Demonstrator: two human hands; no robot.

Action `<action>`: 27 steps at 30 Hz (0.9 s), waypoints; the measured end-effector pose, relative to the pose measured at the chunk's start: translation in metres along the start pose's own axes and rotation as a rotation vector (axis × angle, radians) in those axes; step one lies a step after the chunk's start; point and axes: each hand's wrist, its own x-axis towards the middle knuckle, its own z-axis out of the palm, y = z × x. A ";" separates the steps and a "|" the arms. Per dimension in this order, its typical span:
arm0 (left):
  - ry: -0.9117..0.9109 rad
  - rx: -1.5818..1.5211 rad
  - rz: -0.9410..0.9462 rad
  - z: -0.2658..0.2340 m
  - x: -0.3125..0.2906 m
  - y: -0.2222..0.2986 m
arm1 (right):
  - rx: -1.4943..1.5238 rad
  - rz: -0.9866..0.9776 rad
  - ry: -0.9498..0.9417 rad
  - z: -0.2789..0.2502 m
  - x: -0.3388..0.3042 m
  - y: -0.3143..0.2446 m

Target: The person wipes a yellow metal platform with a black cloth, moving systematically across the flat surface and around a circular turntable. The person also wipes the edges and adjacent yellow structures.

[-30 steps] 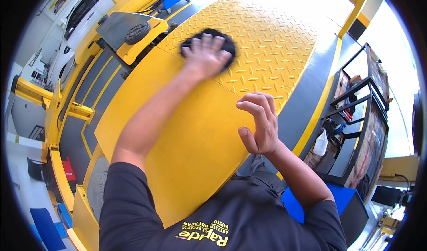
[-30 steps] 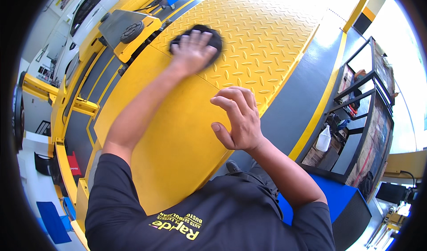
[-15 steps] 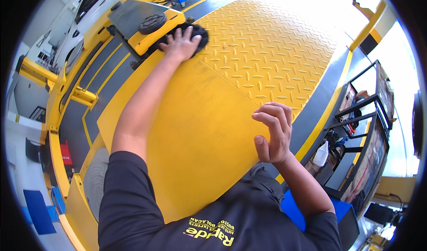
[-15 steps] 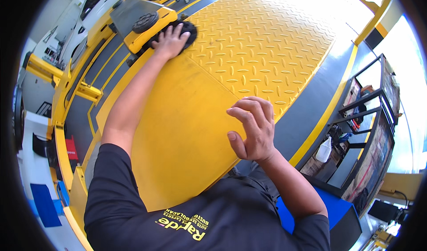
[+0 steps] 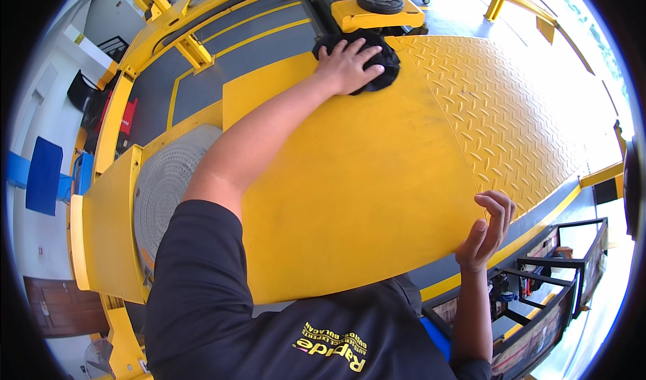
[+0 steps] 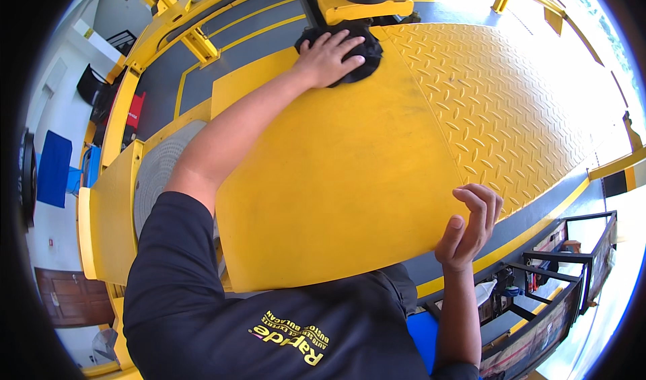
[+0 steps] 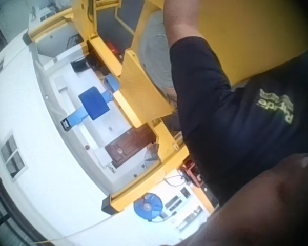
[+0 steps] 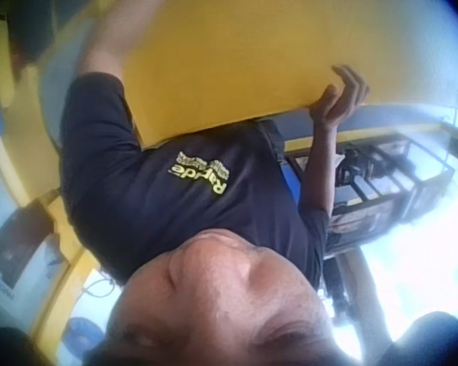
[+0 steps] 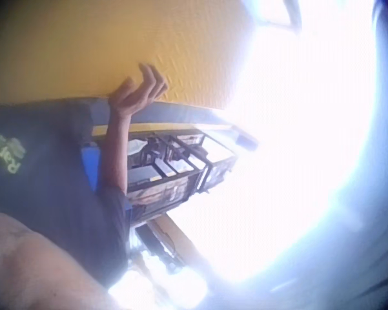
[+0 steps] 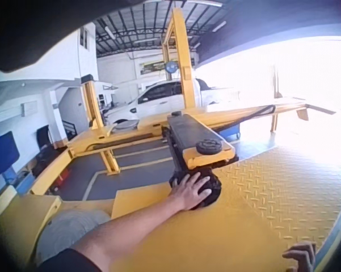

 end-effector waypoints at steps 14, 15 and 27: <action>0.192 -0.075 -0.273 -0.015 -0.192 -0.227 | 0.023 -0.030 -0.019 0.003 0.003 0.003; 0.165 0.003 -0.194 -0.018 -0.206 -0.201 | 0.019 -0.024 -0.013 0.003 0.002 0.004; -0.172 -0.125 0.510 -0.060 -0.322 0.022 | 0.005 -0.015 -0.007 0.000 -0.005 0.005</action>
